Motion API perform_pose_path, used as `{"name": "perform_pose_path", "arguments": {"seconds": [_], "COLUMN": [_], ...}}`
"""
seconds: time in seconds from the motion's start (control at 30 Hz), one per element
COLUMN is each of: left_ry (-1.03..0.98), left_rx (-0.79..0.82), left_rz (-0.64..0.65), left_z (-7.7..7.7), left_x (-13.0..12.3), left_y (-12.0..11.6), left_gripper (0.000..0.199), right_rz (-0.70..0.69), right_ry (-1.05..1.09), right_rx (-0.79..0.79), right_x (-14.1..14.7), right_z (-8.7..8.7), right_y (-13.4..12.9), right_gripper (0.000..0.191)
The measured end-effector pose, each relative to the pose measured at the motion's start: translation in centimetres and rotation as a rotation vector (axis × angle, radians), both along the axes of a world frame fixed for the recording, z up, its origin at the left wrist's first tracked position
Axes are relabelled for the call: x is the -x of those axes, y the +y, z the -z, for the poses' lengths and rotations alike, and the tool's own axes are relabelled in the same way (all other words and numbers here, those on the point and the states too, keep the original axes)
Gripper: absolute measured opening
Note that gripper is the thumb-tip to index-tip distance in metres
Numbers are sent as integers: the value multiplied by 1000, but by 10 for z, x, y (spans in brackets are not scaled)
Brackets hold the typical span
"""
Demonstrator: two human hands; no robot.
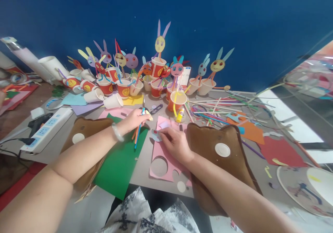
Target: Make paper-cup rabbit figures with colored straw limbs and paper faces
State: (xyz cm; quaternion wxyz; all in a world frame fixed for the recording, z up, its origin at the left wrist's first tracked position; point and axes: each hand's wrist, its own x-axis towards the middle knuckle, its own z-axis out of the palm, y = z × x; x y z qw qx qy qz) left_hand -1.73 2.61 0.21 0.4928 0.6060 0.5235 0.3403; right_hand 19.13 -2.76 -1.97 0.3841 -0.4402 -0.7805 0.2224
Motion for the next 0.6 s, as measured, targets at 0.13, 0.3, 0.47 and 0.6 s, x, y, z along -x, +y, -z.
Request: {"name": "perform_pose_path", "arguments": {"seconds": [0.13, 0.3, 0.47, 0.6], "left_ry": [-66, -187, -122, -27], "left_rx": [-5, 10, 109, 127], "left_rz": [10, 210, 468, 474], "left_z": [0, -5, -7, -11], "left_x": [3, 1, 2, 1], "left_y": [3, -3, -7, -10], "left_gripper": [27, 28, 27, 16], "right_rz": [-23, -32, -147, -219], "right_ry": [13, 129, 240, 255], "right_rx": [52, 287, 549, 597], "right_x": [1, 1, 1, 3], "right_z": [1, 3, 3, 6], "right_y": [-1, 6, 9, 7], "right_gripper": [16, 20, 33, 44]}}
